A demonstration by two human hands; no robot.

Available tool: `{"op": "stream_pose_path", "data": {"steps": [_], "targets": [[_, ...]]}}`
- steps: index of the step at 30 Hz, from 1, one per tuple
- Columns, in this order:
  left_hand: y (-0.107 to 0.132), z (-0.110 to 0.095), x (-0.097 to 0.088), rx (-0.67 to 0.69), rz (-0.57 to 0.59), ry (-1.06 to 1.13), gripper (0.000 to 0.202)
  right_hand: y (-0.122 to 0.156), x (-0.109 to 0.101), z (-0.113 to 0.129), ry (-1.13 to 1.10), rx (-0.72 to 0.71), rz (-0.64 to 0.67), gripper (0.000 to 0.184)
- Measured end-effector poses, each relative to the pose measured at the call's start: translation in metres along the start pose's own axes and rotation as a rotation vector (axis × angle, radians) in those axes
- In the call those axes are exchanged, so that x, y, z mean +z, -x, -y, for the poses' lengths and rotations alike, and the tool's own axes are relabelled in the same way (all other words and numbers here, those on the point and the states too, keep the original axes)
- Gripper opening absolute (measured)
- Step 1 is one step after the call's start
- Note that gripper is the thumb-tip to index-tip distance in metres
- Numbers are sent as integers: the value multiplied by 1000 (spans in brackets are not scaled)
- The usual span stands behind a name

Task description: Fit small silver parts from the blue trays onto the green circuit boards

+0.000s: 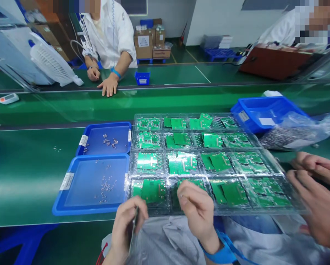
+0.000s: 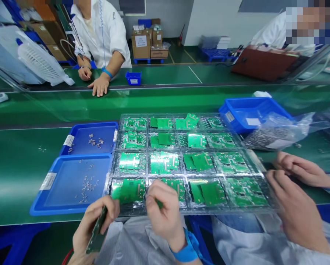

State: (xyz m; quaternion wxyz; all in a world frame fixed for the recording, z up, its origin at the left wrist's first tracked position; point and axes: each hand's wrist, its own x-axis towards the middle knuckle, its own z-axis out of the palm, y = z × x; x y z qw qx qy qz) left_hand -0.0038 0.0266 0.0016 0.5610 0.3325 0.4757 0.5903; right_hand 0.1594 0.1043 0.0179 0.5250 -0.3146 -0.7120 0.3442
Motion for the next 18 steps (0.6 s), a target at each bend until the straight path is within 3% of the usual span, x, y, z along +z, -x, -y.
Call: {"op": "stream_pose_path", "data": {"steps": [2, 4, 9, 14, 18], "targets": [[2, -7, 6, -74, 108, -141, 42, 5, 0, 2, 89, -78, 156, 26], [4, -12, 16, -103, 131, -332, 34, 9, 2, 5, 203, -179, 265, 21], [6, -16, 27, -87, 158, -504, 35, 13, 5, 11, 334, -302, 353, 16], [9, -7, 14, -84, 137, -394, 56, 15, 1, 12, 204, -226, 279, 16], [16, 3, 9, -153, 116, -255, 53, 18, -4, 10, -58, -50, 246, 24]]}}
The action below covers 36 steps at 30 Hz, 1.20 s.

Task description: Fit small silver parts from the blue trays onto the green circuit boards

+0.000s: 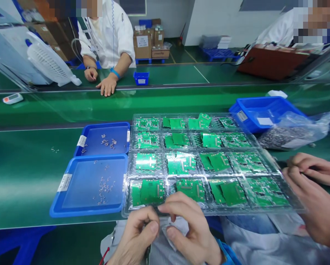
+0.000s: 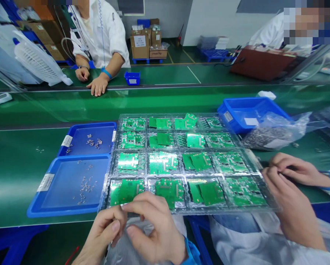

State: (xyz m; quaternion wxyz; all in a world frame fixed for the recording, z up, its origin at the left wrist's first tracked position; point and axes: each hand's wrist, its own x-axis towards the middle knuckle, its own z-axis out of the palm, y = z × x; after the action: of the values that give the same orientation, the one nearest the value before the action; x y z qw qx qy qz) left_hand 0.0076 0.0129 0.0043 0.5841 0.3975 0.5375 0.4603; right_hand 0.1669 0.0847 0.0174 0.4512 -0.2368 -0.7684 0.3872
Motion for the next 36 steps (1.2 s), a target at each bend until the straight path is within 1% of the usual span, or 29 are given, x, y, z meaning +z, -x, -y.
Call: {"op": "stream_pose_path", "data": {"steps": [2, 4, 5, 7, 10, 12, 14, 18, 21, 23, 25, 27, 28, 29, 30, 33, 34, 35, 36], "targets": [[3, 2, 4, -49, -60, 94, 51, 1, 0, -2, -159, 97, 57, 25], [5, 2, 9, -122, -116, 190, 54, 2, 1, -4, -304, 189, 107, 24], [6, 1, 11, -155, -117, 229, 56, 2, 1, -5, -356, 222, 124, 22], [5, 0, 11, -205, -70, 272, 58, 2, 1, -5, -391, 249, 143, 22], [1, 1, 5, -243, 17, 264, 57, -1, -2, -3, -326, 249, 164, 23], [-1, 2, 0, -244, 64, 246, 58, -4, -4, 1, -264, 250, 171, 23], [-2, 1, -2, -237, 82, 217, 58, -6, -6, 4, -207, 251, 180, 19], [-1, -4, 3, -259, -10, 136, 62, -7, -10, 5, -94, 237, 200, 10], [0, -4, 8, -272, -81, 101, 64, -6, -13, 4, -37, 226, 218, 10], [0, -2, 10, -261, -91, 79, 63, -6, -13, 5, 2, 211, 211, 11], [0, 0, 11, -254, -88, 43, 63, -5, -12, 7, 69, 195, 186, 12], [0, 0, 12, -293, -142, -2, 63, -4, -10, 9, 115, 185, 148, 11], [-1, -2, 12, -313, -180, -10, 63, -4, -9, 9, 112, 185, 121, 10], [-3, -4, 12, -323, -191, 8, 63, -3, -8, 9, 93, 188, 84, 8], [-5, -6, 11, -320, -167, 58, 64, -3, -8, 9, 63, 189, 37, 6], [-15, -14, 10, -239, 18, 327, 59, -1, -12, 3, 5, 218, -133, 9], [-19, -17, 10, -219, 30, 412, 54, 0, -15, 1, 3, 233, -189, 10], [-23, -18, 10, -206, -7, 473, 48, 1, -18, -2, 5, 251, -238, 11], [-26, -19, 11, -193, -79, 499, 43, 3, -21, -5, 8, 269, -277, 11]]}}
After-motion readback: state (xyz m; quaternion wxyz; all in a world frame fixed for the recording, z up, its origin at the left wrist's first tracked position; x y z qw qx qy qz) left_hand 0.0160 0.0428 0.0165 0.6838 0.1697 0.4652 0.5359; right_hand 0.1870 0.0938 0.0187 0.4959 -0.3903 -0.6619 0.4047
